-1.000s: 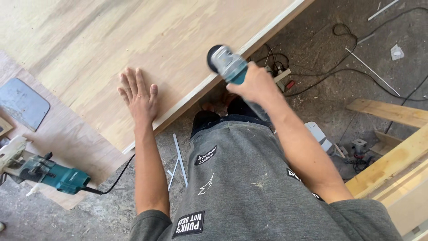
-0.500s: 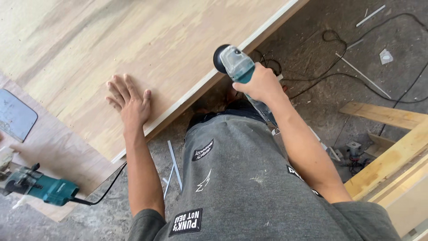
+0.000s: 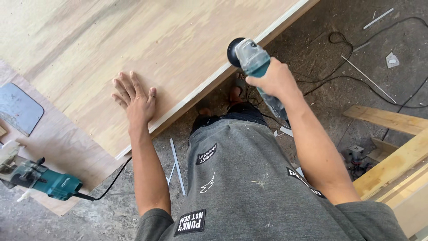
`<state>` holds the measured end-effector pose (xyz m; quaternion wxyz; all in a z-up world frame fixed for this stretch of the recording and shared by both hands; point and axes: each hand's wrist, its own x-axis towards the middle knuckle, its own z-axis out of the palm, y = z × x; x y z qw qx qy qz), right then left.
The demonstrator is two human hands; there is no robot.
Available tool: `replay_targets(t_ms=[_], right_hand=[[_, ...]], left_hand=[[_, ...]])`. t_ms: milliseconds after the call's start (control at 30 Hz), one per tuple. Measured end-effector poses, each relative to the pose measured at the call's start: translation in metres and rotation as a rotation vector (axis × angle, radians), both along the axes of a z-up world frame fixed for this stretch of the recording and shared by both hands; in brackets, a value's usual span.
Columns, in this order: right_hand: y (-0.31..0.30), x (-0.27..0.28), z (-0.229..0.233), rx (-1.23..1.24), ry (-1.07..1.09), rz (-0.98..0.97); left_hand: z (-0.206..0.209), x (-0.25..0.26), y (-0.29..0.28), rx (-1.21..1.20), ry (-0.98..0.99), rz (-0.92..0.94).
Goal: The person uses an orbital sander to smooth the surface and edges of a large wooden board. The person moves the sander along the edges and flat areas, occasionally pausing to wipe the surface with their hand.
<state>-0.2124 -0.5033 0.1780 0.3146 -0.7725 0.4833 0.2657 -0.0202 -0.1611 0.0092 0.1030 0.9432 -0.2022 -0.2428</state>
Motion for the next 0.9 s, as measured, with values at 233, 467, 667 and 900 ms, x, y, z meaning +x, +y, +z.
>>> replay_targets(t_ms=[233,467,667,900], right_hand=[[-0.025,0.014,0.011,0.019,0.003,-0.18],[0.029,-0.001,-0.026,0.013,-0.108,0.016],[-0.004,0.005,-0.03,0.005,-0.125,0.009],[-0.091,-0.002,-0.03,-0.073,-0.193,-0.067]], left_hand=[[-0.002,-0.001,0.002,-0.008,-0.009,-0.032],[-0.002,-0.003,-0.003,0.076,0.017,0.022],[-0.005,-0.001,-0.012,0.087,0.019,0.049],[-0.002,-0.012,-0.058,0.045,-0.043,0.195]])
